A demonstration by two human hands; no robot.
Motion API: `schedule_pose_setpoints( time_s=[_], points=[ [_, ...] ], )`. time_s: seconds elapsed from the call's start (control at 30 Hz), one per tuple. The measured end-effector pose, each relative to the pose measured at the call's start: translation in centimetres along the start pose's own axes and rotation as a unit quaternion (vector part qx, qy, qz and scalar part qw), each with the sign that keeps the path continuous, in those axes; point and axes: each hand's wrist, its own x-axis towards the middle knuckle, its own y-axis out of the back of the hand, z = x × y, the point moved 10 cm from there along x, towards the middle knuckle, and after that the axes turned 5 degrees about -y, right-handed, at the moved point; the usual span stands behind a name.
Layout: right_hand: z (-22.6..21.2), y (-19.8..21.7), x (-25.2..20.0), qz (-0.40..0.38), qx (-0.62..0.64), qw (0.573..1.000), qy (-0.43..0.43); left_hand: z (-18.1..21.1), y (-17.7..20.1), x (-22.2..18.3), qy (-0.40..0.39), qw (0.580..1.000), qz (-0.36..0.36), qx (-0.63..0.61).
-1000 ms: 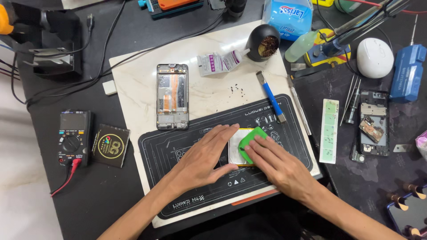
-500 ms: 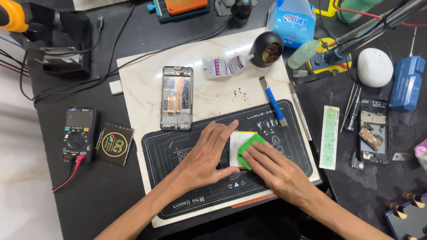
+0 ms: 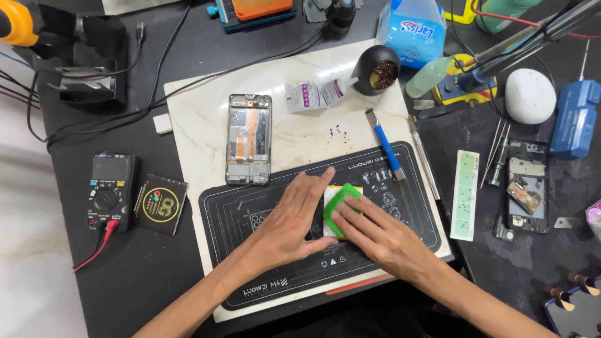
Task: The person disassembles and cleans internal mobile phone components by hand and with a cloth. The person removes a battery from a phone chassis, wipes the back of the battery, and uses a green cloth to clean the interior of the phone frame.
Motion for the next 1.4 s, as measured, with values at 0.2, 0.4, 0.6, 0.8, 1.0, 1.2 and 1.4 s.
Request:
schedule_pose_setpoints(
  time_s=[0.2,0.4,0.6,0.8,1.0,1.2,1.4],
  points=[
    [0.1,-0.5,0.4,0.002,0.026,0.999,-0.019,0.5,0.1,0.1,-0.026,1.0,0.005,0.012],
    [1.7,0.4,0.3,-0.032,0.033,0.998,0.03,0.9,0.6,0.2,-0.037,0.999,0.005,-0.007],
    [1.3,-0.5,1.1,-0.056,0.019,0.995,0.08,0.0,0.2,0.0,0.008,1.0,0.006,-0.028],
    [1.5,-0.3,0.4,-0.056,0.044,0.996,0.049,-0.6,-0.1,-0.3,0.013,0.999,0.009,-0.035],
    [1.9,-1.0,0.8,-0.035,0.062,0.997,0.036,-0.2,0.0,-0.2,0.001,0.999,0.008,-0.039],
    [1.8,0.9,-1.3,-0.056,0.044,0.997,0.01,0.6,0.5,0.1,-0.019,0.999,0.009,-0.027],
    [1.0,1.5,-2.7,-0.076,-0.02,0.996,0.036,0.6,-0.5,0.5,0.003,0.998,-0.052,0.029]
  ],
)
